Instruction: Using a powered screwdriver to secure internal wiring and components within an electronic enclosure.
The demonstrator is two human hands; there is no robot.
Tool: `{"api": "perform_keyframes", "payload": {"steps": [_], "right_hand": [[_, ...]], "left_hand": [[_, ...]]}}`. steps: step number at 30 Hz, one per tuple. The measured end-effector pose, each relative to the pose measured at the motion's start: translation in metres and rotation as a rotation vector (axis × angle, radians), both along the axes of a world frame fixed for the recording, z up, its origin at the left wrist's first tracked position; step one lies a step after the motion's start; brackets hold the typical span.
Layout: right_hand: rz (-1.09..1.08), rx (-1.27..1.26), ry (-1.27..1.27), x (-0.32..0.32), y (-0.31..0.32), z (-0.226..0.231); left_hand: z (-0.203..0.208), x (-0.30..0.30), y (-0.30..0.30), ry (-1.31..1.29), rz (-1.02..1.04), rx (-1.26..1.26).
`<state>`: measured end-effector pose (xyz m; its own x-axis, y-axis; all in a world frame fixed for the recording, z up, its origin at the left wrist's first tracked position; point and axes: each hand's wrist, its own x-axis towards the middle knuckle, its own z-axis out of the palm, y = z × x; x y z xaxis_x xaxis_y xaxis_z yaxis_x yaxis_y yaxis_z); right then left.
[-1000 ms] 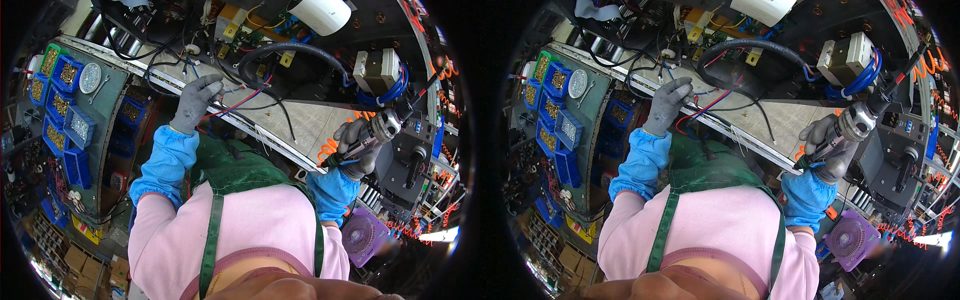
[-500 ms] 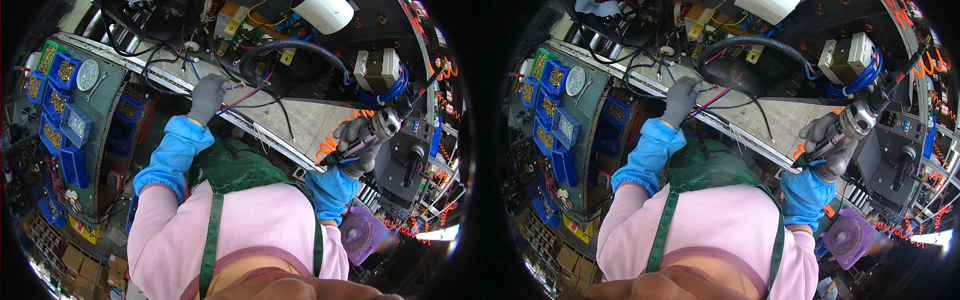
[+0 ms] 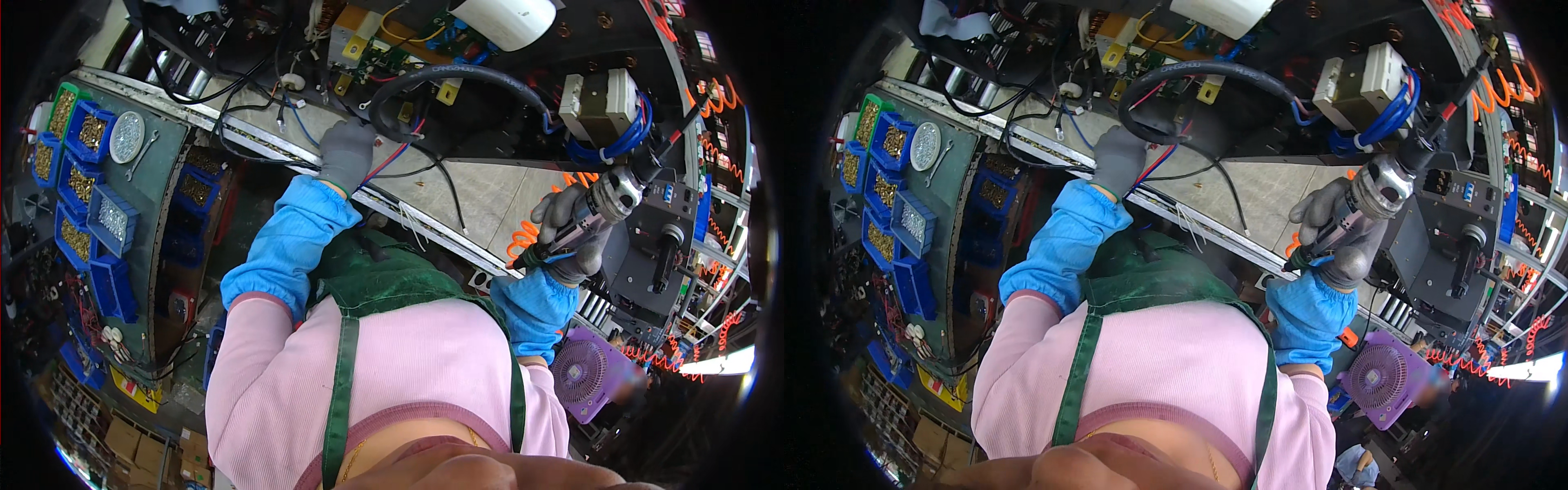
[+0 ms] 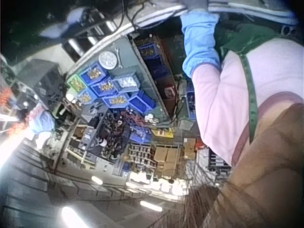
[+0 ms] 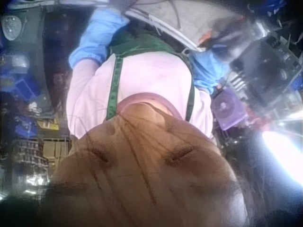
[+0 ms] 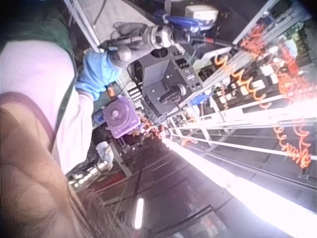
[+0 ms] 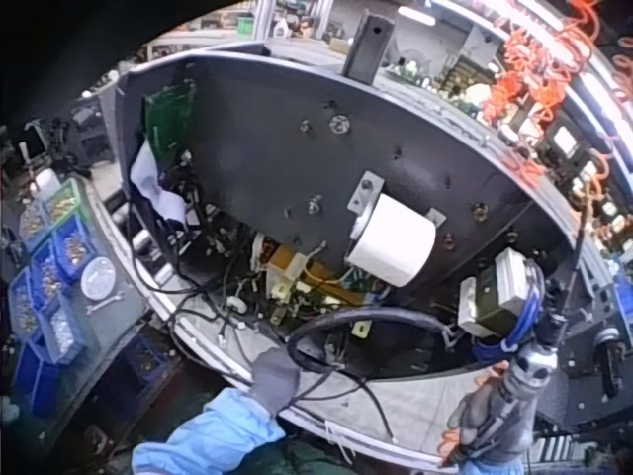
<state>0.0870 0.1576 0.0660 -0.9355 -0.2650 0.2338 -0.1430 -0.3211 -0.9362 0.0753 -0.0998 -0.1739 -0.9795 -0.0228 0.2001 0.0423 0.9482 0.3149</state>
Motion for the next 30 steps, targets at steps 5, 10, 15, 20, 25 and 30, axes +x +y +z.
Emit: {"api": "perform_keyframes", "payload": {"steps": [5, 10, 15, 20, 25, 30], "right_hand": [[-0.063, 0.007, -0.055, 0.003, 0.0, -0.002], [-0.057, 0.013, -0.055, 0.001, -0.004, 0.002], [-0.068, 0.014, -0.076, -0.001, 0.001, 0.001], [-0.036, 0.028, -0.061, 0.0, -0.002, 0.005], [-0.053, 0.004, -0.064, 0.002, -0.002, 0.003], [-0.121, 0.042, -0.109, 0.005, -0.003, 0.008]], "left_hand": [[-0.006, -0.003, -0.001, 0.019, -0.081, -0.01], [0.014, -0.002, -0.003, -0.164, -0.027, 0.061], [0.068, 0.017, -0.029, -0.093, 0.011, 0.528], [0.141, 0.038, -0.002, -0.165, -0.589, 1.247], [0.161, -0.015, 0.072, -0.109, -0.506, 1.394], [0.165, -0.04, 0.097, 0.215, -0.461, 1.339]]}}
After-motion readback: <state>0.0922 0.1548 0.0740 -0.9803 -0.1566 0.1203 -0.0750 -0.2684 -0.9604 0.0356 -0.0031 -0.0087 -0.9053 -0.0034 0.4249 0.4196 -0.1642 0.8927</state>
